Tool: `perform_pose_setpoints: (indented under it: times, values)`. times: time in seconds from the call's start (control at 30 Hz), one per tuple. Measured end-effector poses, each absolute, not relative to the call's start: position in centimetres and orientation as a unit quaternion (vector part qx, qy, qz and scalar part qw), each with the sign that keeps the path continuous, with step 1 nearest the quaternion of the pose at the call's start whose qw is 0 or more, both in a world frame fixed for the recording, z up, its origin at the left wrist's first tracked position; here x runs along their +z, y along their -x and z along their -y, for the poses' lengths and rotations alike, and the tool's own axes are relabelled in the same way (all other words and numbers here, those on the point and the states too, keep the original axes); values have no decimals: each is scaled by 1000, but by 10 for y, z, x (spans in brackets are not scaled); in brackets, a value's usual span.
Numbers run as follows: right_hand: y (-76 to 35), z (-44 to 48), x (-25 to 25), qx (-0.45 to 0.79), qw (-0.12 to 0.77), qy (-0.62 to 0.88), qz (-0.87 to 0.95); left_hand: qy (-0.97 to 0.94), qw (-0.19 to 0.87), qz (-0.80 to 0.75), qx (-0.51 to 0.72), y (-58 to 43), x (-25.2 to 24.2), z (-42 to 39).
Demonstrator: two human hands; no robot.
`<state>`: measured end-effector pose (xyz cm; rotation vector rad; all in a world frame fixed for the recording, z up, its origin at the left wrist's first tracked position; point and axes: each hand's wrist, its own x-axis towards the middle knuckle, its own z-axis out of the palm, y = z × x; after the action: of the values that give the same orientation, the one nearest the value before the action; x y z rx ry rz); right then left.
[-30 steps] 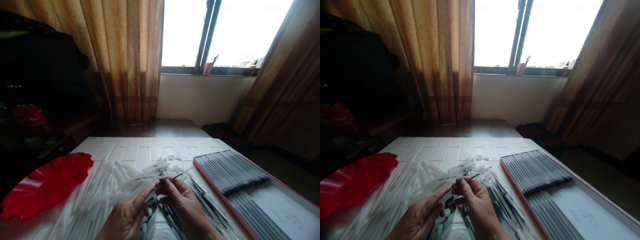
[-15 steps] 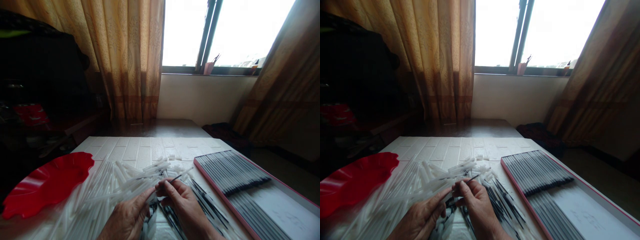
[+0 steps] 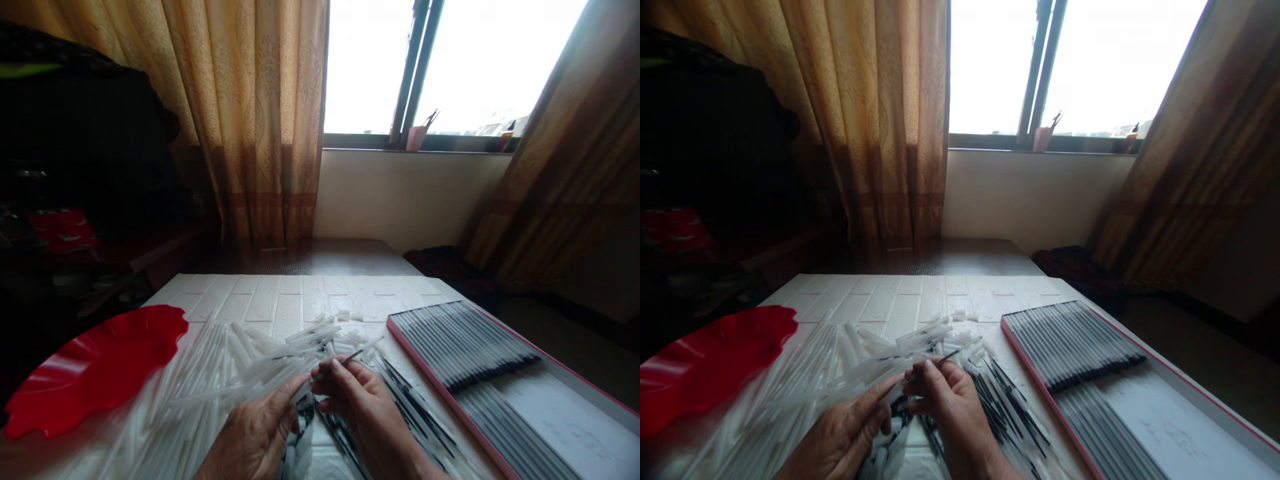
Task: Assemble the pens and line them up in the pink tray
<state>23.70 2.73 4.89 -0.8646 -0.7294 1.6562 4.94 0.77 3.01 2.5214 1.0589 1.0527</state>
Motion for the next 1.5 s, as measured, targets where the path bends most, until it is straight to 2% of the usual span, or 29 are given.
perform_pose_setpoints:
  times: [0.37,0.6,0.7,0.83,1.03,1.23,1.37,1.5]
  values:
    - [-236,-26,43,651,517,359,424,-854,86,-389,334,-51,28,-7]
    - [-239,-29,29,642,477,334,499,-839,166,-388,343,-54,33,-5]
    - [-243,-25,30,595,459,329,572,-824,210,-372,373,-55,35,-5]
    - [-247,-20,32,520,472,321,635,-800,250,-357,411,-56,34,-4]
    - [-247,-19,31,511,491,300,639,-770,324,-361,415,-56,31,-4]
    - [-242,-18,27,392,578,263,666,-760,344,-360,416,-55,33,-4]
    - [-239,-20,23,312,600,249,693,-763,352,-351,413,-57,37,-3]
    - [-238,-22,21,283,612,250,694,-761,360,-351,410,-58,39,0]
